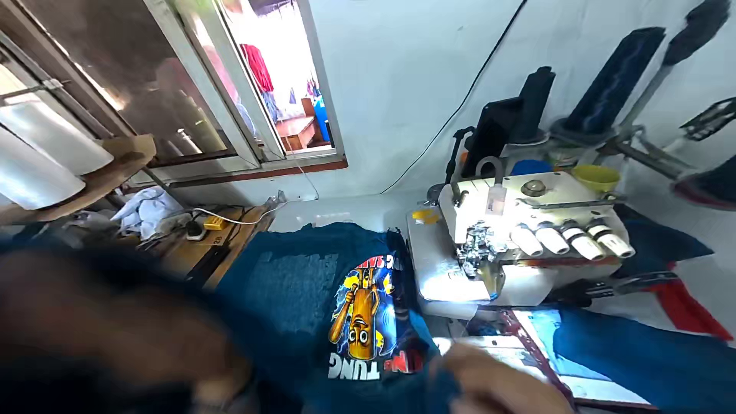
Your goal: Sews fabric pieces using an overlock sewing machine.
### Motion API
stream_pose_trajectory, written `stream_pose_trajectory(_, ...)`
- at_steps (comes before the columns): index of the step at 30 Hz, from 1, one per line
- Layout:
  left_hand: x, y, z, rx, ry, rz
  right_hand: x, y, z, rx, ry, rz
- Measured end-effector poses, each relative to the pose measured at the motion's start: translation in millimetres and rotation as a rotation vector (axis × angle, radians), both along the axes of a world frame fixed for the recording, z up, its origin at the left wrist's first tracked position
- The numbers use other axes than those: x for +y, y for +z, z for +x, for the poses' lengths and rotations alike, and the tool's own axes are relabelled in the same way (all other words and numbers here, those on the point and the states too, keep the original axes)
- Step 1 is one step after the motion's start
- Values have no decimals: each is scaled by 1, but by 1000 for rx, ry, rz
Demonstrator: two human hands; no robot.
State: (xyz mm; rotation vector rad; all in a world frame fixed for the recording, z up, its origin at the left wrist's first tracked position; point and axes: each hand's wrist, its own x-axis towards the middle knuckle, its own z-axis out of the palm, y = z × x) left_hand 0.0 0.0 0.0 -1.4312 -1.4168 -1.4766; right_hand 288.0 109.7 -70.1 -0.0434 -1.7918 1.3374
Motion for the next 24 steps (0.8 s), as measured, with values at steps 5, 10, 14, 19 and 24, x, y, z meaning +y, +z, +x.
stream_pose_trajectory(5,90,-85,-34,-28,136,-824,15,-66,-26,-329,-443,98)
stream_pose_trajectory(10,86,-187,-35,-245,-84,-986,32,-105,-12,-571,-641,508)
stream_pose_trajectory(14,82,-204,-27,-152,27,-880,52,-130,17,-855,-736,709)
stream_pose_trajectory(19,82,-206,-26,-78,-12,-795,81,-126,36,-914,-1044,777)
stream_pose_trajectory(24,82,-211,-30,-75,-22,-774,94,-99,39,-915,-1267,664)
